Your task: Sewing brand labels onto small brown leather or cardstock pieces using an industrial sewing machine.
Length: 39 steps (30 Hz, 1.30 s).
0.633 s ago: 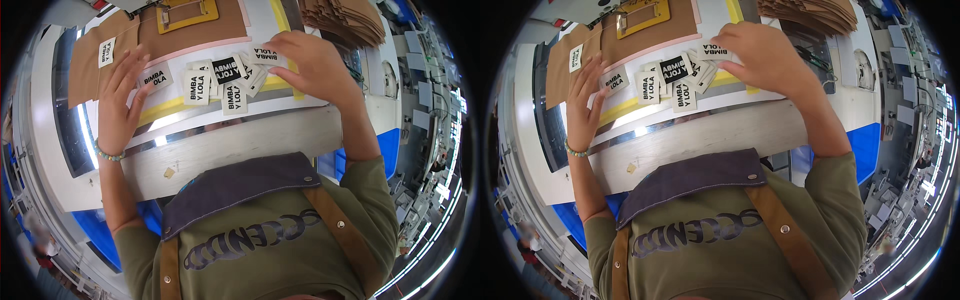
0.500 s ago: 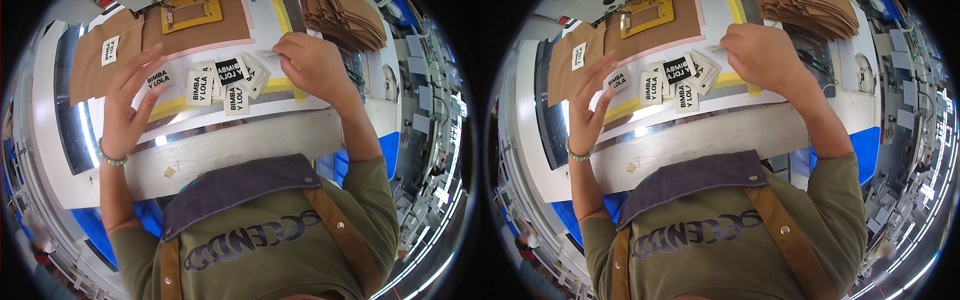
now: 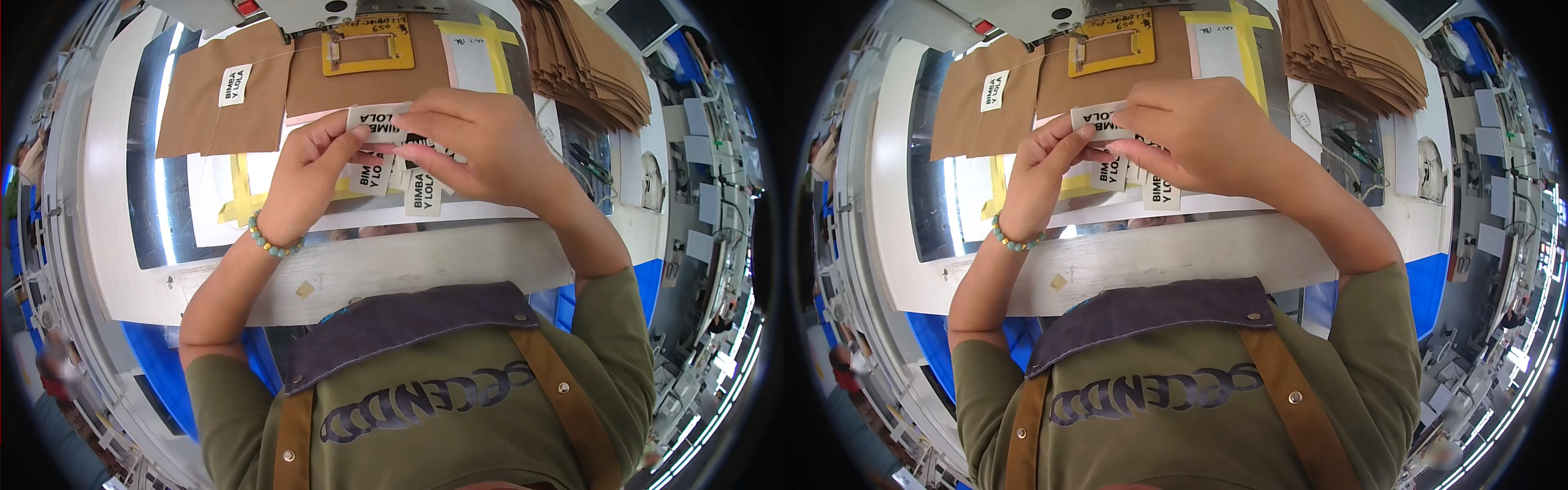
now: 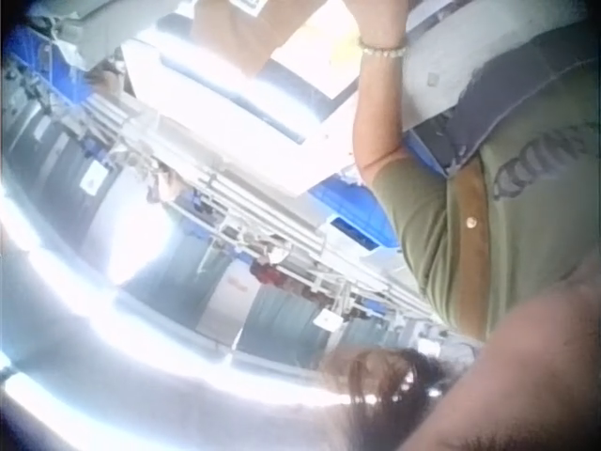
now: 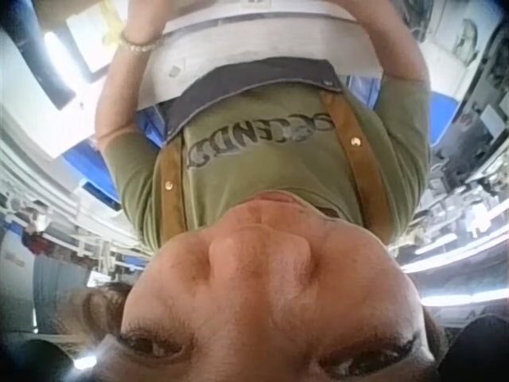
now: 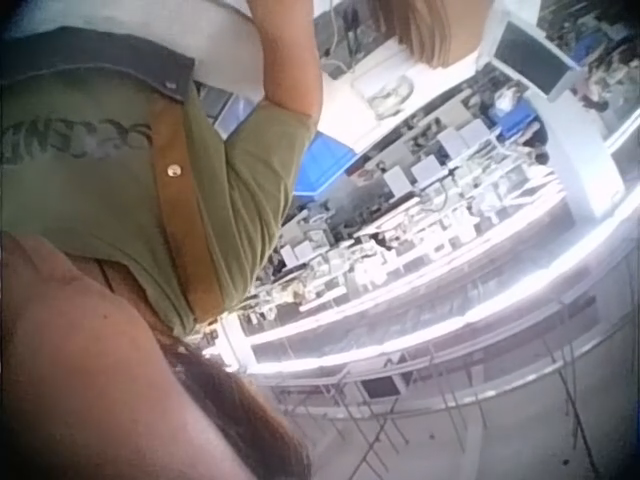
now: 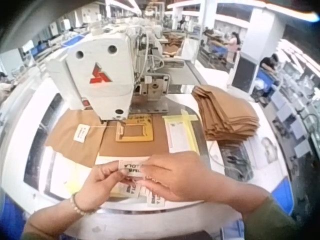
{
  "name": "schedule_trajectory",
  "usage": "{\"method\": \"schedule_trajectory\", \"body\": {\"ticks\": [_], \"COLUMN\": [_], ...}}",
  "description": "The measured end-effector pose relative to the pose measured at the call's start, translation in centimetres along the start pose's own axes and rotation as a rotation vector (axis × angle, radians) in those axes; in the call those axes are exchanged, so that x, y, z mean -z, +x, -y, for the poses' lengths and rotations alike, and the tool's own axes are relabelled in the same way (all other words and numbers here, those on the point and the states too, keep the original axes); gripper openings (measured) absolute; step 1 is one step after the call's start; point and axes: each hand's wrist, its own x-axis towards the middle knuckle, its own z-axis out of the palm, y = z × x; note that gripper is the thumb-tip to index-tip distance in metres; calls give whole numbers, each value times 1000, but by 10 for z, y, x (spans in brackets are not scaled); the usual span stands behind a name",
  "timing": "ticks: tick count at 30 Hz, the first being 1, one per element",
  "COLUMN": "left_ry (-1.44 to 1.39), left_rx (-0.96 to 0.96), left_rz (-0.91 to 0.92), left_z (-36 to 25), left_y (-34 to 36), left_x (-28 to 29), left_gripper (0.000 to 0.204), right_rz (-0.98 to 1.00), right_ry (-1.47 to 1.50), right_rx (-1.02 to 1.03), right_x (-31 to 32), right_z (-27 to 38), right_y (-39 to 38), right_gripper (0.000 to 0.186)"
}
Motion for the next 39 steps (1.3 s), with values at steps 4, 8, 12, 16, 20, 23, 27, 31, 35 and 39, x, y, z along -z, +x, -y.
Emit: {"method": "schedule_trajectory", "body": {"ticks": [4,8,12,16,20,23,27,31,35,39], "left_ry": [161,133,39,-43,-140,-120,-85,126,938,1441], "left_rx": [-7,1,173,225,263,284,251,8,-523,-1004], "left_rz": [55,99,179,276,316,318,365,104,-300,-198], "left_z": [-1,-5,-14,-11,-8,-7,-10,-4,-9,4], "left_y": [3,9,15,22,26,25,28,30,44,58], "left_x": [19,24,27,41,48,51,50,53,45,48], "left_gripper": [33,36,42,49,55,53,49,34,27,36], "right_rz": [-78,-100,-87,-44,-103,-105,-86,-239,-291,-131], "right_ry": [5,17,86,116,172,183,95,-186,-528,-578], "right_rx": [-16,87,144,204,232,276,245,185,156,159], "right_x": [0,-14,-21,-20,-24,-26,-26,-32,-50,-66], "right_z": [-10,-20,-23,-26,-27,-29,-31,-54,-87,-88], "right_y": [6,16,14,13,19,21,17,23,36,46], "right_gripper": [23,26,27,23,16,16,15,17,18,18]}}
